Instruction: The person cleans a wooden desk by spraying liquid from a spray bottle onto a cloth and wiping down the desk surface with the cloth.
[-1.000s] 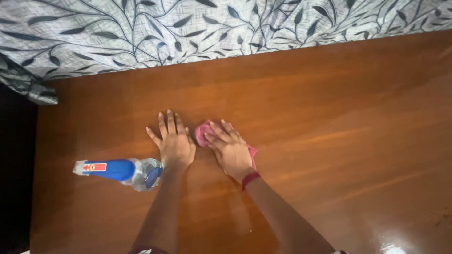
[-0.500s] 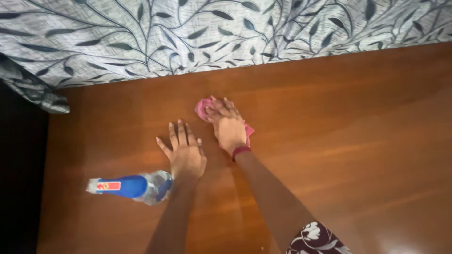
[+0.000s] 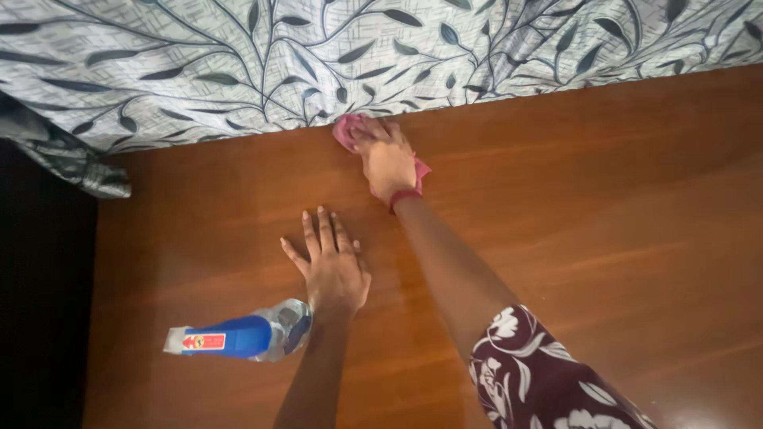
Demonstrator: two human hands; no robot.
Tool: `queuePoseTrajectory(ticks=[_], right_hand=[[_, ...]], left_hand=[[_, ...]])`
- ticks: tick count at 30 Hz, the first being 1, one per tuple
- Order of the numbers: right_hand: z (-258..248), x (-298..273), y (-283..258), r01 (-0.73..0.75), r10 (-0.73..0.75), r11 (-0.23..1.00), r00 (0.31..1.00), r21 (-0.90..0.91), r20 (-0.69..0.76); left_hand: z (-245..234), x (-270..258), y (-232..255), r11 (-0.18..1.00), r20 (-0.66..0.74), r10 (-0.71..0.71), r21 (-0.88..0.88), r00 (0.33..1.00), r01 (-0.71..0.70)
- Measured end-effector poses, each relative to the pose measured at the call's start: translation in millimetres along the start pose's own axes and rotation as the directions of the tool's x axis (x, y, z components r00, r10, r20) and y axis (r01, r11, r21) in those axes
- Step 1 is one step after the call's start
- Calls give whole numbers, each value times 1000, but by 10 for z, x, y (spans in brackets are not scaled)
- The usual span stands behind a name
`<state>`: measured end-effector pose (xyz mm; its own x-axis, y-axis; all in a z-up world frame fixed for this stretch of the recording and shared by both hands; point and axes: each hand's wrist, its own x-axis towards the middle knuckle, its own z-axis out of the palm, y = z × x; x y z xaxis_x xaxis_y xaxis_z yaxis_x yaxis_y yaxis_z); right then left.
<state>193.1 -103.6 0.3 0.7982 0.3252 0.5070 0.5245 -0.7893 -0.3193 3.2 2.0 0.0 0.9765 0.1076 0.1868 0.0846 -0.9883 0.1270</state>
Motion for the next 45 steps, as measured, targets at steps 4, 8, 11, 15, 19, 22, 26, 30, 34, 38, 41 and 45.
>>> queuePoseTrajectory(ticks=[4,8,11,15,19,22,26,30,34,38,41,45], right_hand=[[124,73,21,-67,66,997,998,46,8],[77,59,-57,-35,35,999,999,-31,20],[41,-112,-227,-71,75,997,990,-38,121],[-121,-552,-363,-13,13,1000,980,-3,198],[-492,-1101,-535,-14,1,998,976,57,217],[-926,-1589,-781,-32,9,988,989,154,145],[-1360,-2150,-981,-134,115,987,974,84,197],[-1581,-2816,-1069,-200,180,979,945,46,274],[-1770,-3465,-1119,-226,198,971,944,82,265],[-1806,-3977,-1110,-126,123,992,986,19,114],[-1762,-4086,-1075,-182,182,983,977,-11,113],[-1818,-3947,-1072,-237,234,971,959,5,158]], left_hand=[[-33,17,5,1000,36,2,24,999,-3],[-90,15,26,998,32,-1,65,999,-1],[-127,14,31,997,55,-9,80,998,4],[-159,20,31,994,149,-32,108,988,16],[-93,62,34,995,154,-48,93,987,34],[-13,19,-6,989,-1,-61,-135,998,60],[32,-4,-14,986,-73,-41,-162,997,29],[39,-24,-26,992,-54,-24,-129,998,17],[55,-34,-6,987,-92,-26,-157,995,11],[64,-12,-4,986,-84,-41,-164,996,27],[62,-4,-3,988,-81,-36,-153,996,24],[75,-10,-15,991,-92,-14,-133,996,2]])
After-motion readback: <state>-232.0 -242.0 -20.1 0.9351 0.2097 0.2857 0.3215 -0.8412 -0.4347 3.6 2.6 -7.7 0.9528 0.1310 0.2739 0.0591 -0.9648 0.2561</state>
